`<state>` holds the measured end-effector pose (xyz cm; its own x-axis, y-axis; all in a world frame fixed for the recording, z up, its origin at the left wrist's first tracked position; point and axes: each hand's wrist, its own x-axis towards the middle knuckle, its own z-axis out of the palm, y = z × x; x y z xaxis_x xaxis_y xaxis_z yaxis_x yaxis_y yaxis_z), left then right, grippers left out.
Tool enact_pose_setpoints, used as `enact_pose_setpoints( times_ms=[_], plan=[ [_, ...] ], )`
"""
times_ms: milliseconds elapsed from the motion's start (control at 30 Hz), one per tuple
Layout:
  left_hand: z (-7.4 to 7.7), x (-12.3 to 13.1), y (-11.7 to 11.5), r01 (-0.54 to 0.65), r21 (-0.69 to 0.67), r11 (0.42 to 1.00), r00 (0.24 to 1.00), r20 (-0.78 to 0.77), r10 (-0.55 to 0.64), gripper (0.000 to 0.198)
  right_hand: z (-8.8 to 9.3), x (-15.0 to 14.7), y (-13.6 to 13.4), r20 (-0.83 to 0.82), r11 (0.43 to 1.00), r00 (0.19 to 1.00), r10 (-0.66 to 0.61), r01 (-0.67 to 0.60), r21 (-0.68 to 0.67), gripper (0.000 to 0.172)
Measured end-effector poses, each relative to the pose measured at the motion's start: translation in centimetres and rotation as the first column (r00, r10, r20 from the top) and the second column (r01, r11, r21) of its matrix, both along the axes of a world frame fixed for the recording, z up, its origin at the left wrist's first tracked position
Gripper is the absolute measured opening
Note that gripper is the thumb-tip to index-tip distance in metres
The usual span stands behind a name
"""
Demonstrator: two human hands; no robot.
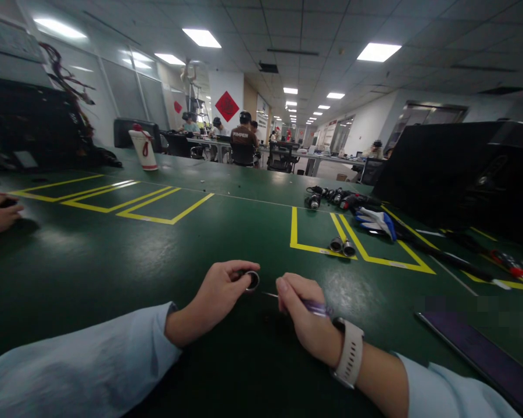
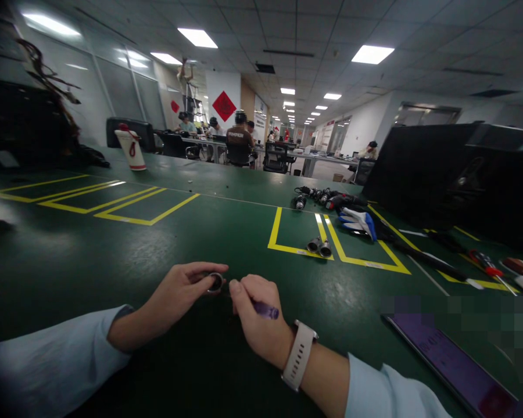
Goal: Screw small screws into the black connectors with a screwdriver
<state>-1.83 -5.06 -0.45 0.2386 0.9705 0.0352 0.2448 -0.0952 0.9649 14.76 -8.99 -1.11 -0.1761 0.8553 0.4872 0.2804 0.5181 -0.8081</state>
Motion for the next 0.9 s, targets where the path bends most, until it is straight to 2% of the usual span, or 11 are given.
enact_pose_setpoints(
  times_ms=[67,133,200,267,367,500,733,900],
  plan=[
    [0.0,0.0,0.1,-0.019,-0.004,1.000,1.000,-0.010,0.019,0.029,-0.4,0.1,0.4,-0.147,0.981,0.989,-0.012,-0.016,-0.191,0.047],
    [0.1,0.0,0.1,-0.024,-0.009,1.000,1.000,-0.004,0.024,0.030,-0.9,0.2,1.0,-0.292,0.934,0.957,0.001,-0.105,-0.340,0.048],
    [0.2,0.0,0.1,-0.018,-0.018,1.000,1.000,0.007,0.018,0.031,-1.3,0.1,1.6,-0.404,0.888,0.915,0.006,-0.191,-0.419,0.048],
    [0.3,0.1,0.1,-0.017,-0.032,0.999,1.000,0.013,0.018,0.031,-1.4,0.1,1.9,-0.466,0.862,0.885,-0.018,-0.222,-0.455,0.048],
    [0.4,0.2,0.0,-0.020,-0.062,0.998,1.000,0.018,0.021,0.032,-1.3,0.1,1.9,-0.482,0.858,0.873,-0.067,-0.196,-0.475,0.046],
    [0.4,0.3,-0.1,-0.018,-0.079,0.997,1.000,0.023,0.019,0.034,-0.9,0.0,1.8,-0.418,0.862,0.905,-0.076,-0.151,-0.484,0.044],
    [0.7,0.3,-0.4,-0.012,-0.062,0.998,0.999,0.034,0.014,0.032,0.0,-0.3,1.1,-0.220,0.879,0.975,0.009,-0.113,-0.464,0.044],
    [0.6,0.5,-0.3,-0.020,-0.127,0.992,0.996,0.084,0.031,0.039,-1.1,0.1,1.0,-0.339,0.933,0.940,0.029,-0.147,-0.328,0.047]
  ],
)
